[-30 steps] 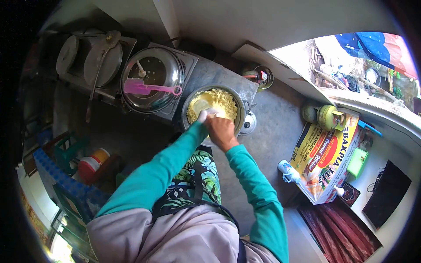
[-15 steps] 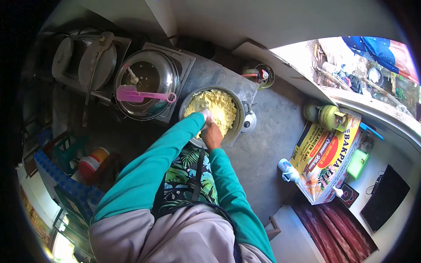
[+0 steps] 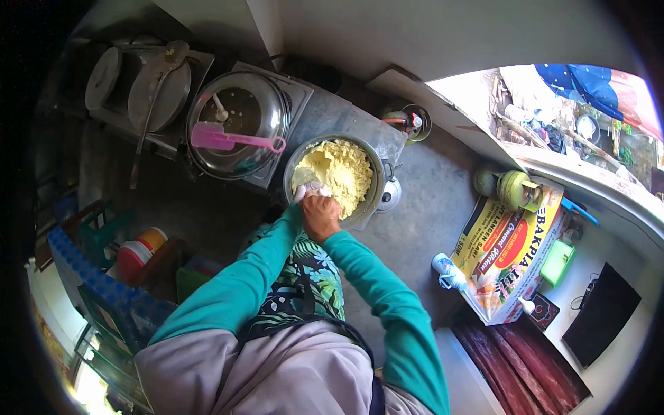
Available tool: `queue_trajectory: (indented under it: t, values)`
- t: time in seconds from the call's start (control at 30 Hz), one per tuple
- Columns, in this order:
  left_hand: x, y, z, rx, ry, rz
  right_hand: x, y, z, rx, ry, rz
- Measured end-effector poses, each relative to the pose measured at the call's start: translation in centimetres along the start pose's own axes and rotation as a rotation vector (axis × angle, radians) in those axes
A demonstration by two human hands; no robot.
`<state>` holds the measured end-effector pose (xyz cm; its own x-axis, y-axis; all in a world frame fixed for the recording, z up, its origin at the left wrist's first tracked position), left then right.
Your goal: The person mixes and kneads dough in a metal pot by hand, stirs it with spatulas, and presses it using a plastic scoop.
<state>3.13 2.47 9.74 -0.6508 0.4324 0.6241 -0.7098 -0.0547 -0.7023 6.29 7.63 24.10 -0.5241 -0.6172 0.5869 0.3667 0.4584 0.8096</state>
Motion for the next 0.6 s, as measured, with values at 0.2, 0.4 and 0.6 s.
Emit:
queue_trajectory:
  t: [0.2, 0.4, 0.6]
  values:
    - [-6.9, 1.4, -4.2, -0.630, 0.157, -0.058, -3.7, 0.2, -5.4, -0.279, -0.230, -0.061]
    - [-6.9, 4.3, -4.9, -1.326, 0.281, -0.437, 1.4, -6.2, -6.3, -0.813, -0.674, -0.052]
    - [-4.3, 2.4, -2.3, -0.588, -0.152, -0.360, 3.0, -1.0, -6.1, -0.463, -0.336, -0.064]
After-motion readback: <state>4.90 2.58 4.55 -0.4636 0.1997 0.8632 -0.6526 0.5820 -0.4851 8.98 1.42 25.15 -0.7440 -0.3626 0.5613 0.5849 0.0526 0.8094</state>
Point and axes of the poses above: each hand's wrist, its own x-axis away from the middle knuckle, its own y-axis out of the back of the hand, z = x × y, the point moved 10 cm from there along -x, towards the middle knuckle, and after that the axes turned 10 degrees about x, right-handed, at the moved point
